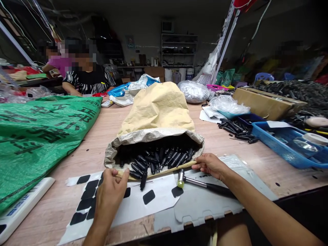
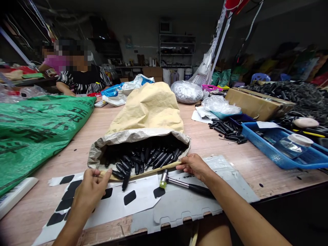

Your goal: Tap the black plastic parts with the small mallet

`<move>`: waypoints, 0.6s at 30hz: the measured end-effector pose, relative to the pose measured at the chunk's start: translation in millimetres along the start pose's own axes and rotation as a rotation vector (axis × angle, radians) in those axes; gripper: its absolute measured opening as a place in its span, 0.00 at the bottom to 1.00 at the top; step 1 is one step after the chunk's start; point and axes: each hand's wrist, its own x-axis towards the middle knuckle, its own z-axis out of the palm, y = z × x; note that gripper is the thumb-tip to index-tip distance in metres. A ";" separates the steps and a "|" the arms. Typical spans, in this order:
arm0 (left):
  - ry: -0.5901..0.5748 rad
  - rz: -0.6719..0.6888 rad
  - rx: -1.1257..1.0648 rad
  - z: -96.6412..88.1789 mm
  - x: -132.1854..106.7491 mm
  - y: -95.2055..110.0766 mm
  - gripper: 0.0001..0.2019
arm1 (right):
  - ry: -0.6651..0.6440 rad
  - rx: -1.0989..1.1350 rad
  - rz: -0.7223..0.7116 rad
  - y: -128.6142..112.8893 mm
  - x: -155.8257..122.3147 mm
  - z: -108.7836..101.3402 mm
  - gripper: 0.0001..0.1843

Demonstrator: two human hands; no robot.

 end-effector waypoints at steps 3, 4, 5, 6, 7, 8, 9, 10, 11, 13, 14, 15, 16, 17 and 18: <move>0.017 0.233 0.043 10.3 -28.5 3.8 0.23 | -0.025 0.076 0.007 0.4 -0.1 -1.5 0.07; -0.010 0.296 0.051 15.8 -36.6 6.0 0.22 | -0.032 0.094 0.006 0.2 0.2 -1.7 0.08; -0.037 0.335 0.066 21.4 -42.9 8.5 0.21 | -0.037 0.109 0.005 -0.3 0.8 -1.7 0.09; -0.054 0.348 0.085 26.8 -47.1 10.9 0.19 | -0.041 0.121 0.004 -0.8 1.6 -1.3 0.10; -0.055 0.343 0.103 31.5 -49.0 12.8 0.16 | -0.046 0.132 0.004 -1.4 2.5 -0.6 0.11; -0.046 0.330 0.117 35.3 -48.8 14.0 0.14 | -0.051 0.141 0.004 -1.9 3.6 0.5 0.11; -0.034 0.319 0.118 38.1 -47.1 14.3 0.12 | -0.057 0.150 0.003 -2.1 4.8 1.8 0.11; -0.022 0.314 0.105 40.0 -44.3 13.8 0.11 | -0.061 0.160 0.000 -2.1 6.0 3.2 0.11; -0.012 0.316 0.080 41.1 -41.0 12.6 0.10 | -0.063 0.169 -0.004 -1.8 7.2 4.5 0.11; 0.002 0.324 0.023 41.6 -35.4 9.3 0.11 | -0.063 0.191 -0.017 -0.6 9.2 6.6 0.13; 0.006 0.326 -0.002 41.5 -33.6 7.8 0.11 | -0.062 0.202 -0.025 0.1 9.9 7.0 0.13; 0.010 0.327 -0.020 41.3 -32.6 6.7 0.11 | -0.062 0.214 -0.032 0.8 10.4 7.0 0.14; 0.013 0.325 -0.031 41.1 -32.4 6.1 0.11 | -0.066 0.226 -0.038 1.3 10.6 6.7 0.14; 0.014 0.322 -0.037 41.0 -32.6 6.0 0.11 | -0.072 0.238 -0.045 1.6 10.6 6.2 0.14; 0.014 0.320 -0.042 41.0 -33.1 6.1 0.10 | -0.082 0.250 -0.051 1.8 10.6 5.6 0.14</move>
